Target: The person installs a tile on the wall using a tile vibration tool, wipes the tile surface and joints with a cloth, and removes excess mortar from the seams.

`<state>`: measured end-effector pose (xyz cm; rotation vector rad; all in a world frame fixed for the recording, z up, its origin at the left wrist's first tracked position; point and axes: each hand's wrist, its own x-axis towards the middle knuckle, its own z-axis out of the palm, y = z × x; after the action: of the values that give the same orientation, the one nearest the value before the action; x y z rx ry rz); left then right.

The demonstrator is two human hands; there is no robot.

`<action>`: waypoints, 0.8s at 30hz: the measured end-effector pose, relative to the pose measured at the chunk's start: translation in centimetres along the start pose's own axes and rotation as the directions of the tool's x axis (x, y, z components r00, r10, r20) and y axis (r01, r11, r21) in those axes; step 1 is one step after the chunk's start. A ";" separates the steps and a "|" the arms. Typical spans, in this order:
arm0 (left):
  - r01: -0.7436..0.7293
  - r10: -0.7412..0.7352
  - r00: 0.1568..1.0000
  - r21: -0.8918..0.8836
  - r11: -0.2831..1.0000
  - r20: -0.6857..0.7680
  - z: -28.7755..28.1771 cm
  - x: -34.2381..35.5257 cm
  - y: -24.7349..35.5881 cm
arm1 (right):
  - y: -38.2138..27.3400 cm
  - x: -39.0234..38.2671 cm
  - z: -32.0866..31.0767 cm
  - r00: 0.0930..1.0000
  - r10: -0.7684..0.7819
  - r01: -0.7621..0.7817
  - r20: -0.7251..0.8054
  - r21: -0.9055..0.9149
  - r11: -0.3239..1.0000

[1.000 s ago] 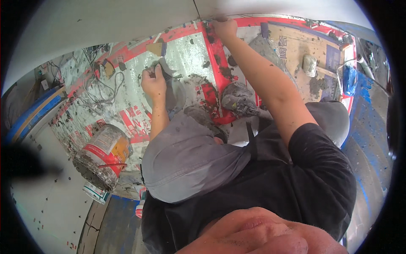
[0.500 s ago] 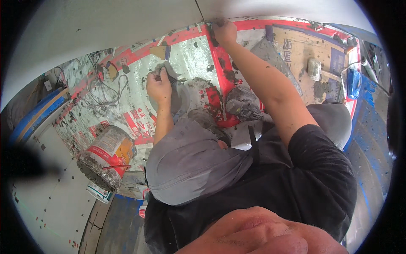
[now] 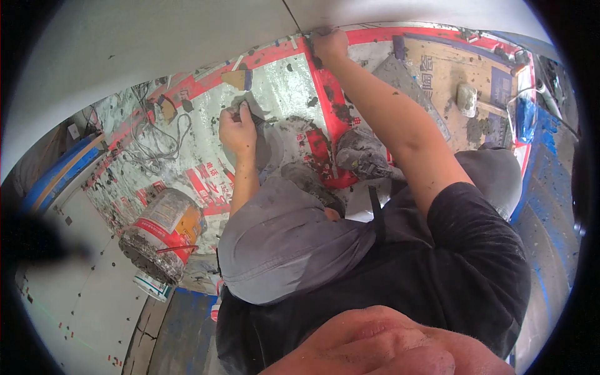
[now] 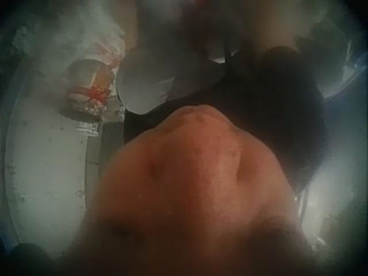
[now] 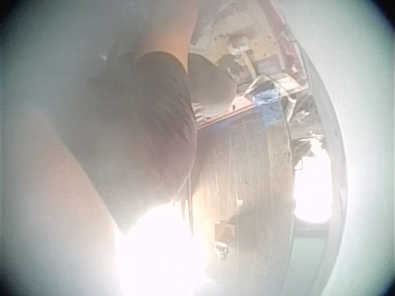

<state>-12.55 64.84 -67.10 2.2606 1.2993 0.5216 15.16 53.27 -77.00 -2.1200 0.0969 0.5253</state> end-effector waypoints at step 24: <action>-0.021 0.020 1.000 0.120 0.993 0.014 0.0 -0.1 0.6 | -0.4 0.4 0.4 0.987 0.070 -0.091 0.142 0.150 0.985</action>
<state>-12.15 64.47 -66.80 2.3736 1.3353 0.4466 15.49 53.89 -77.12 -1.9285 0.1424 0.6868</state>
